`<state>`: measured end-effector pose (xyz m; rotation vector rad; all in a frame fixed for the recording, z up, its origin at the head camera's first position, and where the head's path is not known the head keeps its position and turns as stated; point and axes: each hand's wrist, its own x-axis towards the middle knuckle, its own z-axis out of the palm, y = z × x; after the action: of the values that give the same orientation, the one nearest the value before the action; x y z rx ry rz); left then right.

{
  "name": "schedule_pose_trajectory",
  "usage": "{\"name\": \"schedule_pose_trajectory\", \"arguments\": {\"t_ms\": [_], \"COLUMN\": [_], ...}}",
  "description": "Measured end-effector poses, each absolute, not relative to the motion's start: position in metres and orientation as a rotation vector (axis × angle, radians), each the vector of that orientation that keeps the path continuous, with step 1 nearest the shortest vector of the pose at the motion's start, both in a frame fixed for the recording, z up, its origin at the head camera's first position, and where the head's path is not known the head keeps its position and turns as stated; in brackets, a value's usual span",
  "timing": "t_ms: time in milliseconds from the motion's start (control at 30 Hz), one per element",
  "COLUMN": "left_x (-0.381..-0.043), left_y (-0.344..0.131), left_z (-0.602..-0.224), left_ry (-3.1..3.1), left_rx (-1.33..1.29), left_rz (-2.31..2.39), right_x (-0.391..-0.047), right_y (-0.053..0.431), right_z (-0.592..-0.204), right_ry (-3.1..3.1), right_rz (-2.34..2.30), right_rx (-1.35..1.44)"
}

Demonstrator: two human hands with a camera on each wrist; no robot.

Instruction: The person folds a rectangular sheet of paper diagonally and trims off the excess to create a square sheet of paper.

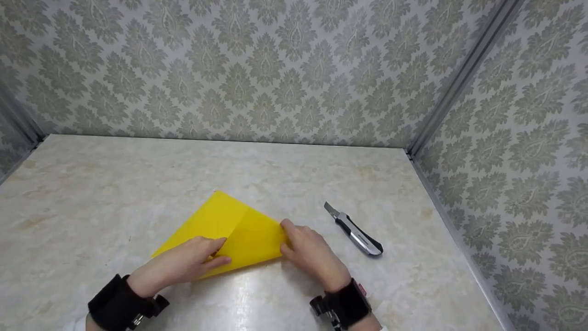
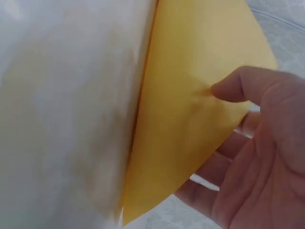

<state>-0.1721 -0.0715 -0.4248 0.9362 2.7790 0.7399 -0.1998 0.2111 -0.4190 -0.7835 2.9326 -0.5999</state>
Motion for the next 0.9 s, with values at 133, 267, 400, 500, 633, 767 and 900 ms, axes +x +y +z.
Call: {"name": "schedule_pose_trajectory", "arguments": {"t_ms": [133,267,400,500,633,767,900], "left_x": [-0.170,-0.168,-0.167,-0.165,-0.160,-0.156,-0.155], "left_y": [-0.068,-0.064,-0.060,-0.059,-0.057,-0.057,-0.056], "left_z": [-0.429,-0.434,-0.435,-0.434,-0.431,-0.430,-0.430], "left_ry": [2.906,3.003,3.007,2.984,2.913,2.851,2.853], "left_rx": [0.870,0.764,0.766,0.819,0.785,0.715,0.692], "left_rz": [0.704,0.685,0.594,0.453,0.306,0.253,0.182], "right_x": [-0.191,-0.181,-0.171,-0.168,-0.164,-0.160,-0.156], "right_y": [0.202,0.189,0.181,0.178,0.176,0.174,0.171], "right_z": [-0.415,-0.409,-0.409,-0.413,-0.416,-0.415,-0.412], "right_ry": [3.166,3.218,3.020,2.908,2.853,2.798,2.739], "right_rz": [-0.472,-0.293,-0.171,-0.112,-0.061,-0.066,-0.059], "right_rx": [-0.874,-1.189,-1.356,-1.341,-1.276,-1.172,-1.090]}}
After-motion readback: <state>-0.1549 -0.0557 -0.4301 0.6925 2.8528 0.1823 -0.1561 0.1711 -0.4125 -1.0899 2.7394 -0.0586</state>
